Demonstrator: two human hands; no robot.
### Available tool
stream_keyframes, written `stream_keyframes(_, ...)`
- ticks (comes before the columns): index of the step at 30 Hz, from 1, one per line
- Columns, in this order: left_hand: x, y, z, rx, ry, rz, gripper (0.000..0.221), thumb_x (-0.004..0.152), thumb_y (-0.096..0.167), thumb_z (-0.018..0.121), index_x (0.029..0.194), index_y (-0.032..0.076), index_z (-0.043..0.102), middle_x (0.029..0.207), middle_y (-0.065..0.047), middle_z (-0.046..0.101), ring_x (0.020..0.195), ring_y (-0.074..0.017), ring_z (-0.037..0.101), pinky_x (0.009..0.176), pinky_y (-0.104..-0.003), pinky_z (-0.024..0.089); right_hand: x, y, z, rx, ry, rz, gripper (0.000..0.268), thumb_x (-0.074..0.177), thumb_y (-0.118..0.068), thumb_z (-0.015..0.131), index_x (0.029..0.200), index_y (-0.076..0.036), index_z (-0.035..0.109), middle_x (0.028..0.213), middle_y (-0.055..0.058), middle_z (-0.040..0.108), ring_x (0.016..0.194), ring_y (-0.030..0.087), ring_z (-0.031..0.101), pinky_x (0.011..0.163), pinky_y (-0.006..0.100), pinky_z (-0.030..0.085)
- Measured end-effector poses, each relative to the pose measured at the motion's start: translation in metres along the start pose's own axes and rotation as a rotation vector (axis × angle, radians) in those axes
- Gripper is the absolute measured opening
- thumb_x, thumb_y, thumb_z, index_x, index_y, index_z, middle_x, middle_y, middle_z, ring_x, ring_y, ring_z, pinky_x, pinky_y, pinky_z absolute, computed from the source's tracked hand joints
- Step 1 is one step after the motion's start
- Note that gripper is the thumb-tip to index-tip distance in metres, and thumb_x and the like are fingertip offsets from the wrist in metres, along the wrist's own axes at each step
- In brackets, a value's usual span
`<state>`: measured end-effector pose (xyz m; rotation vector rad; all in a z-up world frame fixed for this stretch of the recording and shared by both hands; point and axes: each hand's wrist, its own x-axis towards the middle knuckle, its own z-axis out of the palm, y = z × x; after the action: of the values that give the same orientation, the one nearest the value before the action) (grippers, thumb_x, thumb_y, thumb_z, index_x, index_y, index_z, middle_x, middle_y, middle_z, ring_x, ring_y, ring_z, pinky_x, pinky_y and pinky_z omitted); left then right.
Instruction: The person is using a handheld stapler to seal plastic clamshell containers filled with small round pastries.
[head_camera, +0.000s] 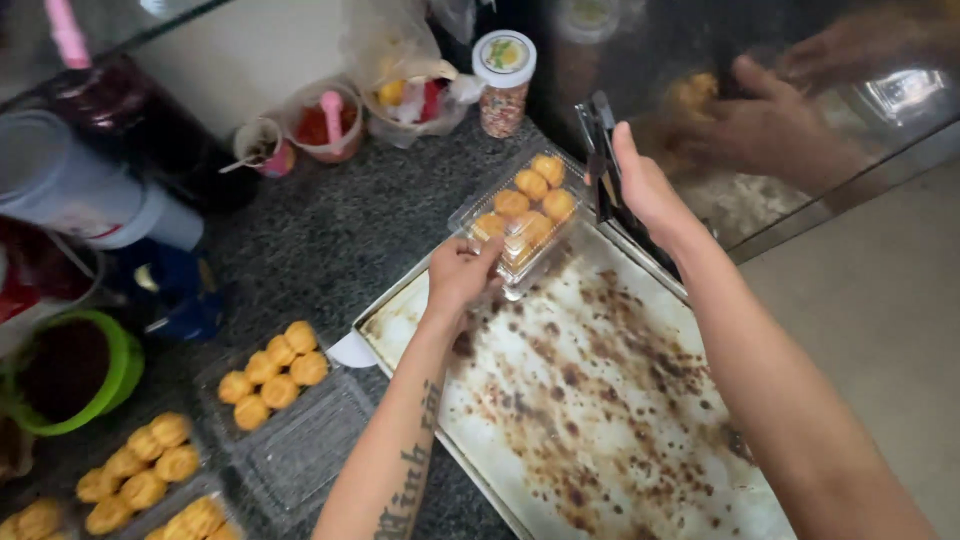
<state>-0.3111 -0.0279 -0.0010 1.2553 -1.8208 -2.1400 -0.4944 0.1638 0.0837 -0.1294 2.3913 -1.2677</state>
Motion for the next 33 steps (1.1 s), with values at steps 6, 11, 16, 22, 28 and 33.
stream_keyframes(6, 0.025, -0.034, 0.001, 0.052, -0.014, -0.105, 0.048, 0.086, 0.040, 0.097, 0.102, 0.002, 0.073, 0.085, -0.012, 0.080, 0.062, -0.0236, 0.083, 0.058, -0.036, 0.073, -0.067, -0.054, 0.007, -0.162, -0.070, 0.146, 0.117, 0.108, -0.089, 0.022, 0.161, 0.008, 0.059, 0.172, 0.030, 0.051, 0.167, 0.042, 0.039, 0.138, 0.059, 0.027)
stream_keyframes(11, 0.024, -0.030, -0.002, 0.077, -0.031, -0.104, 0.054, 0.089, 0.045, 0.095, 0.109, 0.000, 0.072, 0.090, -0.018, 0.082, 0.072, -0.0265, 0.086, 0.065, -0.035, 0.074, -0.055, -0.035, 0.008, -0.184, -0.048, 0.124, 0.117, 0.110, -0.088, 0.018, 0.162, 0.008, 0.058, 0.172, 0.031, 0.050, 0.168, 0.045, 0.035, 0.140, 0.061, 0.022)
stream_keyframes(16, -0.023, -0.009, -0.028, 0.143, -0.027, -0.084, 0.060, 0.101, 0.054, 0.082, 0.120, -0.003, 0.076, 0.101, -0.019, 0.083, 0.083, -0.0262, 0.087, 0.071, -0.034, 0.075, -0.053, 0.008, 0.003, -0.162, 0.021, -0.041, 0.115, 0.115, -0.086, 0.017, 0.166, 0.011, 0.051, 0.174, 0.036, 0.043, 0.169, 0.050, 0.029, 0.139, 0.063, 0.014)
stream_keyframes(22, -0.141, -0.086, -0.134, 0.533, 0.289, 0.381, 0.039, 0.109, 0.030, 0.074, 0.125, -0.006, 0.080, 0.115, -0.033, 0.082, 0.118, -0.0550, 0.077, 0.101, -0.064, 0.062, -0.139, 0.055, 0.003, 0.040, 0.201, -0.174, 0.083, 0.125, -0.057, 0.026, 0.162, 0.011, 0.058, 0.169, 0.039, 0.050, 0.163, 0.051, 0.038, 0.139, 0.061, 0.021)
stream_keyframes(28, -0.195, -0.246, -0.243, 1.056, 0.341, 0.322, 0.065, 0.103, 0.039, 0.071, 0.161, 0.014, 0.057, 0.159, -0.014, 0.064, 0.146, -0.0386, 0.058, 0.124, -0.051, 0.047, -0.215, 0.130, 0.044, 0.387, 0.034, 0.112, 0.092, 0.119, -0.073, 0.021, 0.111, -0.004, 0.080, 0.101, 0.018, 0.089, 0.094, 0.028, 0.083, 0.085, 0.038, 0.059)
stream_keyframes(33, -0.212, -0.274, -0.227, 1.239, 0.363, 0.540, 0.057, 0.089, 0.023, 0.076, 0.144, 0.012, 0.067, 0.133, -0.015, 0.069, 0.123, -0.0412, 0.066, 0.105, -0.056, 0.056, -0.266, 0.164, 0.097, 0.592, -0.141, 0.251, 0.087, 0.125, -0.064, 0.029, 0.111, 0.007, 0.077, 0.087, 0.030, 0.083, 0.072, 0.041, 0.076, 0.072, 0.047, 0.059)
